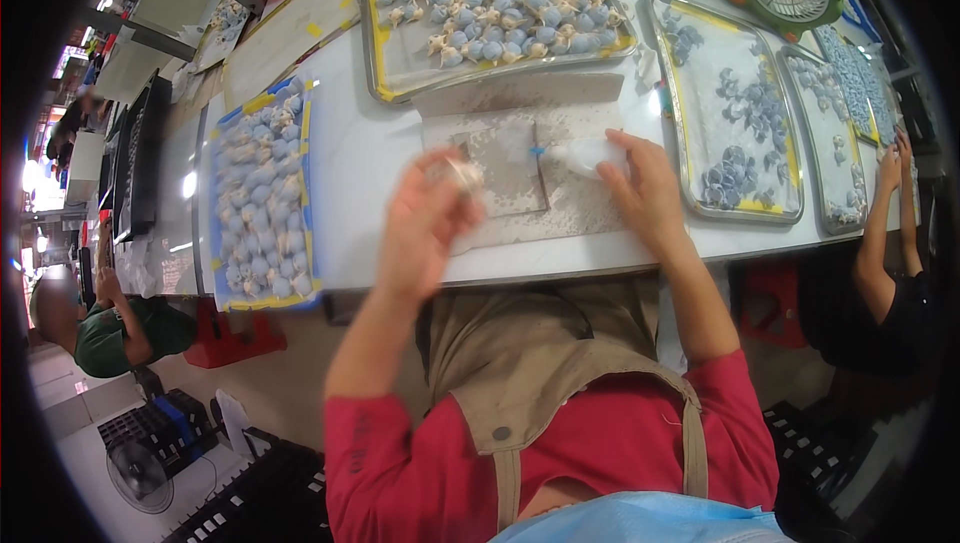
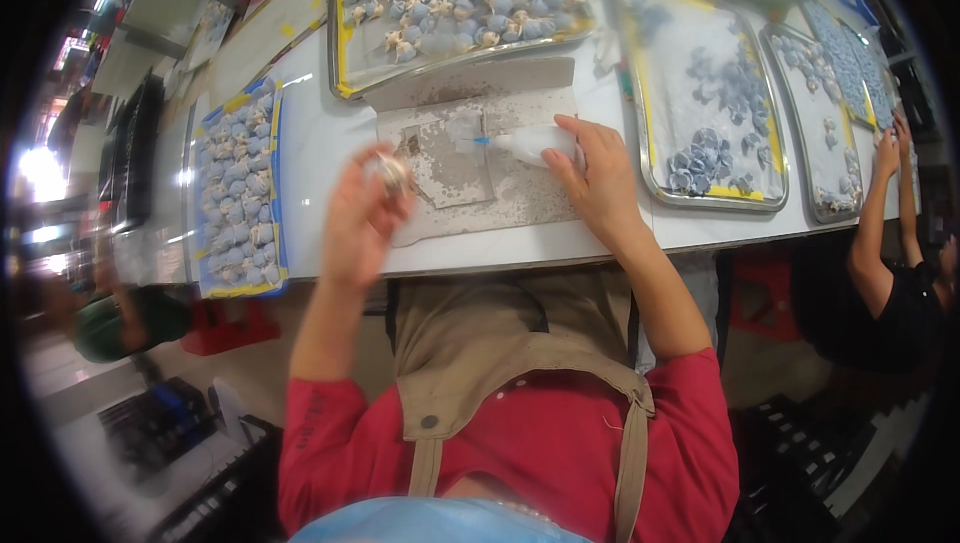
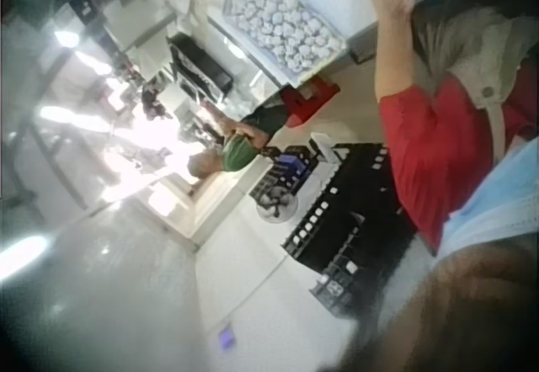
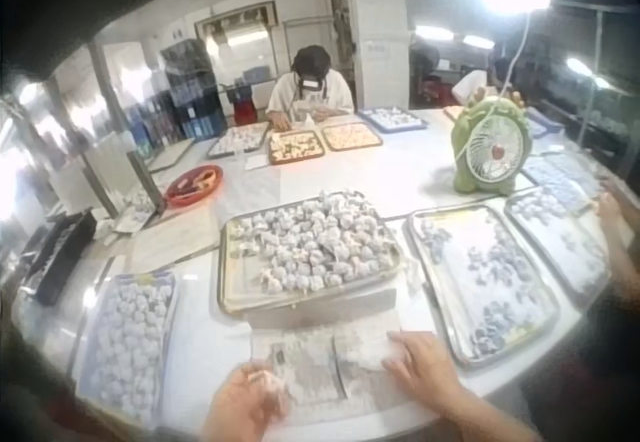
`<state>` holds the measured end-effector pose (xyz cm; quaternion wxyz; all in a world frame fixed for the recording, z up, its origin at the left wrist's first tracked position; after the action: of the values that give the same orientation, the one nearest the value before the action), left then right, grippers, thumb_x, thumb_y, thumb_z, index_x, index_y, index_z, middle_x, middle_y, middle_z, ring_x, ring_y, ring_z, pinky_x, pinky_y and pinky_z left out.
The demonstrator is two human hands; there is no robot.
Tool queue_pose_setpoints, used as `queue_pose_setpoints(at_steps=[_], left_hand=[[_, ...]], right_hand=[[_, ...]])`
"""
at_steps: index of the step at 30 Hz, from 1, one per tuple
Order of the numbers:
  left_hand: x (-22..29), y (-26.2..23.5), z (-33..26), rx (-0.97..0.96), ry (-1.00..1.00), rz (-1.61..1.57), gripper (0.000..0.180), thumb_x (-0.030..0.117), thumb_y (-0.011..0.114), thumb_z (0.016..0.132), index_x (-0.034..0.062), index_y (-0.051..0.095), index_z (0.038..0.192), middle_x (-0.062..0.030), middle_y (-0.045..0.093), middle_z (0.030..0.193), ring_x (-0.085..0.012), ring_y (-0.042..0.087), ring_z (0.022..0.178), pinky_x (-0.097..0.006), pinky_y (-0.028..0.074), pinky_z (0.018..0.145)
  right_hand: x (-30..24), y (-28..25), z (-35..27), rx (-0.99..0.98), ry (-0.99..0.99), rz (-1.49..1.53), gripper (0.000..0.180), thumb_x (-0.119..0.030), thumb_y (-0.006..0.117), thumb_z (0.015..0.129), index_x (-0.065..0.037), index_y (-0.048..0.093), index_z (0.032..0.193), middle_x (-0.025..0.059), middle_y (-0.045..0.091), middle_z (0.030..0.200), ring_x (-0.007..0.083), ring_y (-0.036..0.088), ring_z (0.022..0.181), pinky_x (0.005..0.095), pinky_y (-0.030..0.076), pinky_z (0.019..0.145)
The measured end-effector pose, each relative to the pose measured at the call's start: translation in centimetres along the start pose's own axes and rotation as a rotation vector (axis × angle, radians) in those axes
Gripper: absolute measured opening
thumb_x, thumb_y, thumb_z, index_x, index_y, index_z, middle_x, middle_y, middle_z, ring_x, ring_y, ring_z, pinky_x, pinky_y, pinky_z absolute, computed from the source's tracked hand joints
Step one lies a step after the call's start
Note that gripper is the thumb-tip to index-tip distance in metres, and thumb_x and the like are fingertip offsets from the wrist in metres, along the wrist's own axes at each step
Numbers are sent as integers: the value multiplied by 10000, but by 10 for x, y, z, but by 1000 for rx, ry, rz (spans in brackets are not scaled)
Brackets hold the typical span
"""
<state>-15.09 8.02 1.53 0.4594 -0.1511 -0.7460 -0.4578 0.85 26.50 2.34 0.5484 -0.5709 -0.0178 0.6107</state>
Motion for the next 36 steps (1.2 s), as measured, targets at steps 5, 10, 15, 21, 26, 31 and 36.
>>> queue_pose_setpoints(at_steps=[5,10,15,21,26,31,36], left_hand=[[-86,21,-65,119,-385,-355,376,145,538,904,11,444,1243,-106,574,1042,-152,575,811,-221,489,684],[-92,34,-71,52,-294,-185,359,54,539,884,5,469,1233,-119,556,1111,-151,572,869,-218,480,716],[-83,34,-69,48,-160,26,422,2,561,856,-8,445,1261,-119,550,1131,-141,572,918,-221,468,761],[-80,36,-68,93,-142,13,385,-67,574,836,-27,481,1207,-63,542,1065,-124,560,950,-233,468,810],[-80,31,-70,77,-76,185,374,-98,591,807,-31,517,1167,-49,492,1074,-123,531,977,-237,470,815],[-76,33,-70,72,-57,190,377,-110,590,799,-29,524,1160,-50,482,1063,-129,524,993,-239,471,820],[-75,34,-70,65,-45,193,371,-112,589,799,-30,527,1155,-51,484,1064,-132,522,1001,-236,475,811]], right_hand=[[-5,12,-8,-126,67,-25,355,-151,698,735,-26,576,1044,120,597,972,252,555,807,334,452,717],[-3,4,-34,5,190,403,280,-118,676,775,-6,561,1005,89,600,893,149,568,734,252,447,649],[-24,-28,-69,3,269,645,271,-86,698,759,15,552,964,79,595,844,113,560,739,235,443,635],[-45,-46,-76,-3,-55,404,319,-109,767,685,2,570,909,77,587,772,138,551,648,253,432,570],[-62,-49,-71,-15,-144,244,339,-163,812,627,-29,592,848,74,570,697,189,506,567,280,398,512],[-74,-47,-65,-14,-172,167,341,-182,827,604,-41,594,808,50,569,674,192,490,551,285,391,493],[-80,-44,-63,-35,-210,146,342,-178,821,610,-33,587,813,60,557,684,184,495,560,279,392,496]])
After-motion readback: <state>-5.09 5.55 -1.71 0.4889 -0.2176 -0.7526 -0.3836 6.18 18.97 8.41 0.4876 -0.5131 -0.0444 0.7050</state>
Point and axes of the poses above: each hand's wrist, its own z-axis towards the middle knuckle, its own y-axis out of the palm, x = y × z, the point moved 8 cm from there along z, towards the middle knuckle
